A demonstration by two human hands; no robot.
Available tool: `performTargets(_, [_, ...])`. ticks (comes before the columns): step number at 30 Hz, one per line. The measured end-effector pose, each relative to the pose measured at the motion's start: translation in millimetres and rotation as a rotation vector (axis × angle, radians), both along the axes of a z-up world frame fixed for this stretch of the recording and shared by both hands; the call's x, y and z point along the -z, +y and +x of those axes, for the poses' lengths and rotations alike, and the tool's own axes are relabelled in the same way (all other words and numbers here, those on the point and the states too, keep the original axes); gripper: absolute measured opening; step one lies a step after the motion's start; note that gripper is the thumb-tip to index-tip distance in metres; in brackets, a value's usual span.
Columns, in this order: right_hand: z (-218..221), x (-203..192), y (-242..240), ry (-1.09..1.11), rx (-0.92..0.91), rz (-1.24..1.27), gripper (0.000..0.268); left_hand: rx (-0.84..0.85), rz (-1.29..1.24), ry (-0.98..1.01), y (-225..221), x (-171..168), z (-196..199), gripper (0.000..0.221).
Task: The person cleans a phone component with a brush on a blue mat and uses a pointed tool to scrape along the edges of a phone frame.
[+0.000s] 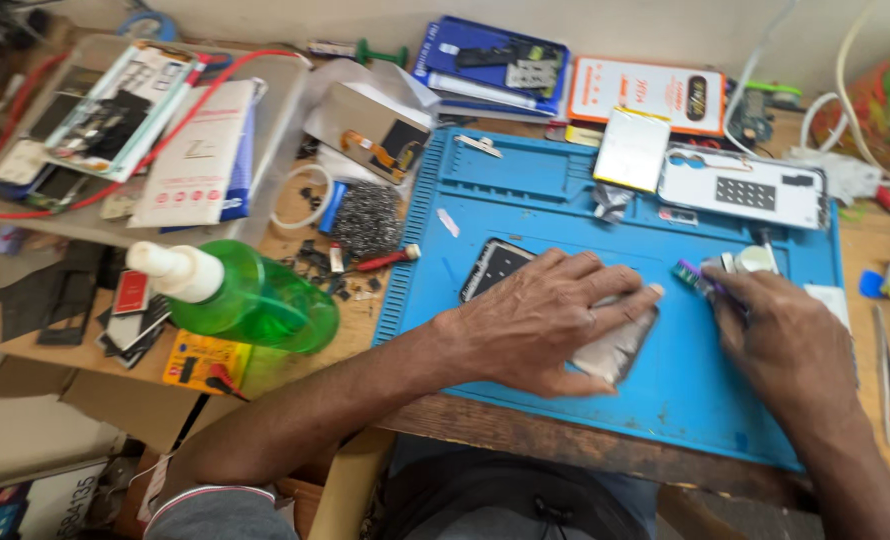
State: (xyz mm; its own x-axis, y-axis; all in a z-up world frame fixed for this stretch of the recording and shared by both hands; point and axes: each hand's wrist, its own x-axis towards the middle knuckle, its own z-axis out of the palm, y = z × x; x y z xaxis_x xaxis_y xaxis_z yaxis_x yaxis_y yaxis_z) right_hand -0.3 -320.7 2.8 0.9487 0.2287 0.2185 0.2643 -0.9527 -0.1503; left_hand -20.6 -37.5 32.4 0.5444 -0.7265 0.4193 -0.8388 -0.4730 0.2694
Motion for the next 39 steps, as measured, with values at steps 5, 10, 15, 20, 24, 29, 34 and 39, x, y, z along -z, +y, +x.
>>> performTargets(5, [1, -7, -7, -0.052, -0.01, 0.02, 0.027, -0.115, 0.066, 0.141, -36, 42, 22, 0.103])
performTargets(10, [-2, -5, -8, -0.031, 0.001, 0.039, 0.026, -0.132, 0.025, 0.189, -34, 44, 28, 0.11])
performTargets(15, [-13, -11, -20, 0.062, 0.023, 0.174, 0.029, -0.247, 0.145, 0.26, 37, 13, 17, 0.108])
performTargets(20, [-24, -15, -23, 0.13, 0.04, 0.249, 0.032, -0.345, 0.127, 0.351, 70, 18, 5, 0.105])
performTargets(24, [-29, -18, -17, 0.13, 0.097, 0.302, 0.033, -0.362, 0.032, 0.318, 67, 36, 6, 0.103])
performTargets(29, [-21, -13, -10, 0.05, -0.078, 0.28, 0.036, -0.362, -0.023, 0.335, 48, 50, 5, 0.112])
performTargets(34, [3, -5, -3, 0.113, -0.038, 0.293, 0.026, -0.364, -0.084, 0.389, 53, 57, 1, 0.114])
performTargets(39, [16, -4, -3, 0.055, -0.177, 0.281, 0.023, -0.355, -0.164, 0.417, 54, 60, 3, 0.113])
